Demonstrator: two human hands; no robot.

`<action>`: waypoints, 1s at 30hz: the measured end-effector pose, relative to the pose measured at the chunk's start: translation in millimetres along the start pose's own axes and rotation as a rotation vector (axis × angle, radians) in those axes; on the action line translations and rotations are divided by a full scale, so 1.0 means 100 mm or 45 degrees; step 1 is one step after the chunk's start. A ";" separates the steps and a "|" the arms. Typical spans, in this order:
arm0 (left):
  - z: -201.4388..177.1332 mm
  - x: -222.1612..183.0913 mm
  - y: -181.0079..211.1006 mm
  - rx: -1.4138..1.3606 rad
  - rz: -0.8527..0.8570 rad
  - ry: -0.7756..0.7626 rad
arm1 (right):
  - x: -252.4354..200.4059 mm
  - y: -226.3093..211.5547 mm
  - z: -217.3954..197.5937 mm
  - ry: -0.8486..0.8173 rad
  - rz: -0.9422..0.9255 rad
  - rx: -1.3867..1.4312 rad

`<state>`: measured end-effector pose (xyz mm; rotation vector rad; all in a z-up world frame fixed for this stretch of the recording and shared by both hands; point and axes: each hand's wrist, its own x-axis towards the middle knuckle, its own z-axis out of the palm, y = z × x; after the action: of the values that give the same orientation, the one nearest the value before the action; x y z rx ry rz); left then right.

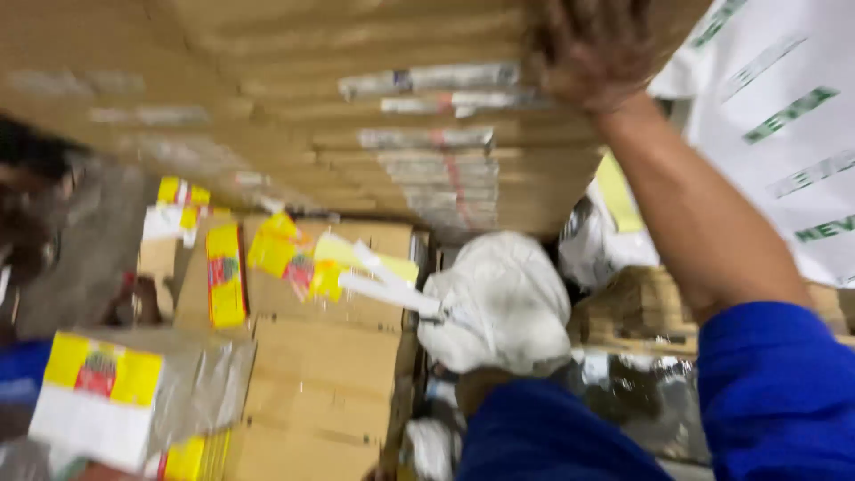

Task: The person wraps reams of paper in white protective sheets, applying tape with a dispenser to secure the paper before placing the wrapped packages into a large sack or onto a stack.

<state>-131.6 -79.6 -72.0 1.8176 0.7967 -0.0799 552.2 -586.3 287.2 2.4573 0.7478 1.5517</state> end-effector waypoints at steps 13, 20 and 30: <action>1.20 -0.75 0.67 0.217 -0.466 -0.080 | -1.70 -1.50 -0.59 -0.701 -0.069 0.746; 1.11 -0.54 0.88 0.578 -0.447 -0.333 | -1.93 -1.19 -0.48 -0.813 -0.034 0.813; 1.36 0.28 1.24 0.374 -0.471 0.082 | -0.50 -2.48 0.53 -0.394 -0.331 1.417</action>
<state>1.8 -204.9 -37.2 1.9307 1.2117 -0.3974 498.8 -387.5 130.8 2.9108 2.1717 0.6511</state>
